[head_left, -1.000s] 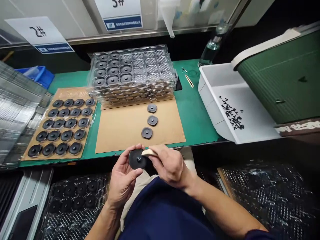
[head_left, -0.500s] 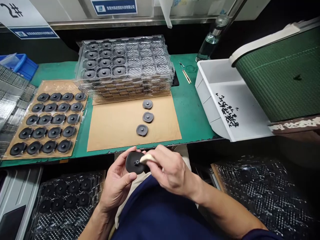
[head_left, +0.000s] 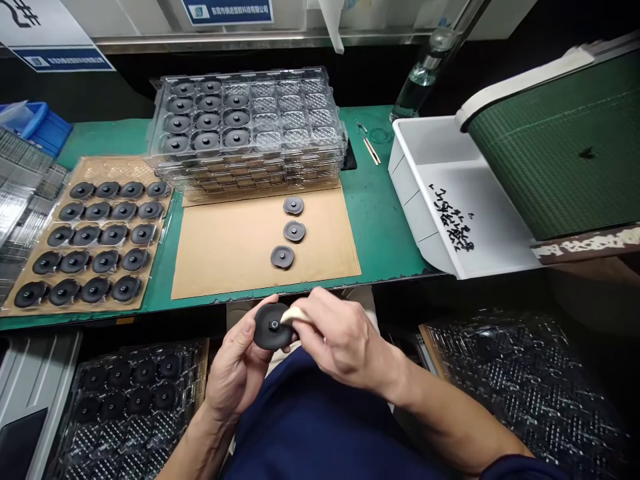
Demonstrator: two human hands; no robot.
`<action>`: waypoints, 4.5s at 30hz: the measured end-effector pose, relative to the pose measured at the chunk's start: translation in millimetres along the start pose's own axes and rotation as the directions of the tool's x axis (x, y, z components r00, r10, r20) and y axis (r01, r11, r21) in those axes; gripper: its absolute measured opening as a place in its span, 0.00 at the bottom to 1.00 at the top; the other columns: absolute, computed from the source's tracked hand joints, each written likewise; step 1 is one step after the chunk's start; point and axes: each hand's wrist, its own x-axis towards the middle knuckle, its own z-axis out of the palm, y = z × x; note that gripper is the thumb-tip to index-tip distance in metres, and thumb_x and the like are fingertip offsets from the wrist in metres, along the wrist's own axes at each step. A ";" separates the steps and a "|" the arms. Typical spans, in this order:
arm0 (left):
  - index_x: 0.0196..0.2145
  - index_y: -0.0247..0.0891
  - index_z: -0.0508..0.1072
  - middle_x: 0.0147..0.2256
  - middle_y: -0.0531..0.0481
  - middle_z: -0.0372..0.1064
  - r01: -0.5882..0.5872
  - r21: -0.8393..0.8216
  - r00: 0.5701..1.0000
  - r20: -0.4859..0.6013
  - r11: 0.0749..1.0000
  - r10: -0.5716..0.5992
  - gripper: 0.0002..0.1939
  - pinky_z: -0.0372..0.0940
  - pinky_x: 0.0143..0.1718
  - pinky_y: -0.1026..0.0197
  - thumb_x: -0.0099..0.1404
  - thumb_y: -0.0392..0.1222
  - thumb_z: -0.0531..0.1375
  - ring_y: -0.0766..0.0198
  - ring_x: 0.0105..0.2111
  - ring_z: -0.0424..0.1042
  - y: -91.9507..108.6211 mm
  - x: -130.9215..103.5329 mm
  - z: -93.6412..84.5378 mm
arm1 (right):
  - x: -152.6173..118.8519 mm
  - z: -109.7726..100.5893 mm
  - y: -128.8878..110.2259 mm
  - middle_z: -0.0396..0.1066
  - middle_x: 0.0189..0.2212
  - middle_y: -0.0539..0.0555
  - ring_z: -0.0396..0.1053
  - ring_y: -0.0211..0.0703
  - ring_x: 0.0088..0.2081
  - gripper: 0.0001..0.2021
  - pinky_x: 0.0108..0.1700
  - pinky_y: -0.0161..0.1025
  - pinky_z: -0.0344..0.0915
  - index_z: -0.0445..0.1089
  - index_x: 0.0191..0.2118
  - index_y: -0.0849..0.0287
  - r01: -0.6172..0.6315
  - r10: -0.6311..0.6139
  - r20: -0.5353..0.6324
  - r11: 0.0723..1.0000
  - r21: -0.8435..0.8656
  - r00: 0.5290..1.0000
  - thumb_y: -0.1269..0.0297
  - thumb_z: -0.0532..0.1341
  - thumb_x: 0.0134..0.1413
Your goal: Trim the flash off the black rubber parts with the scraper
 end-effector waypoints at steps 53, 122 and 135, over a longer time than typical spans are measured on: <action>0.32 0.33 0.80 0.26 0.45 0.75 0.377 -0.034 0.905 0.227 0.925 -0.361 0.18 0.71 0.26 0.61 0.67 0.54 0.66 0.61 0.25 0.73 -9.3 18.4 -12.4 | 27.3 -10.5 7.7 0.73 0.40 0.56 0.66 0.47 0.43 0.10 0.46 0.47 0.61 0.71 0.49 0.59 0.429 -0.398 0.168 0.867 -0.252 0.902 0.66 0.54 0.71; 0.49 0.36 0.82 0.40 0.46 0.81 0.080 -0.078 0.997 0.029 0.994 -0.078 0.21 0.75 0.37 0.64 0.62 0.49 0.71 0.62 0.35 0.77 2.9 16.0 -16.6 | 25.1 -10.1 6.6 0.65 0.33 0.51 0.57 0.41 0.31 0.10 0.35 0.41 0.51 0.70 0.38 0.58 0.168 -0.136 0.156 0.960 -0.222 0.978 0.64 0.53 0.71; 0.36 0.35 0.84 0.32 0.46 0.78 0.153 -0.018 0.979 0.138 0.988 -0.149 0.14 0.75 0.31 0.59 0.63 0.50 0.70 0.61 0.29 0.74 0.4 18.3 -17.2 | 34.7 -8.8 1.2 0.65 0.33 0.53 0.56 0.44 0.31 0.11 0.35 0.44 0.48 0.70 0.38 0.59 0.190 -0.152 0.124 0.898 -0.398 0.981 0.65 0.52 0.71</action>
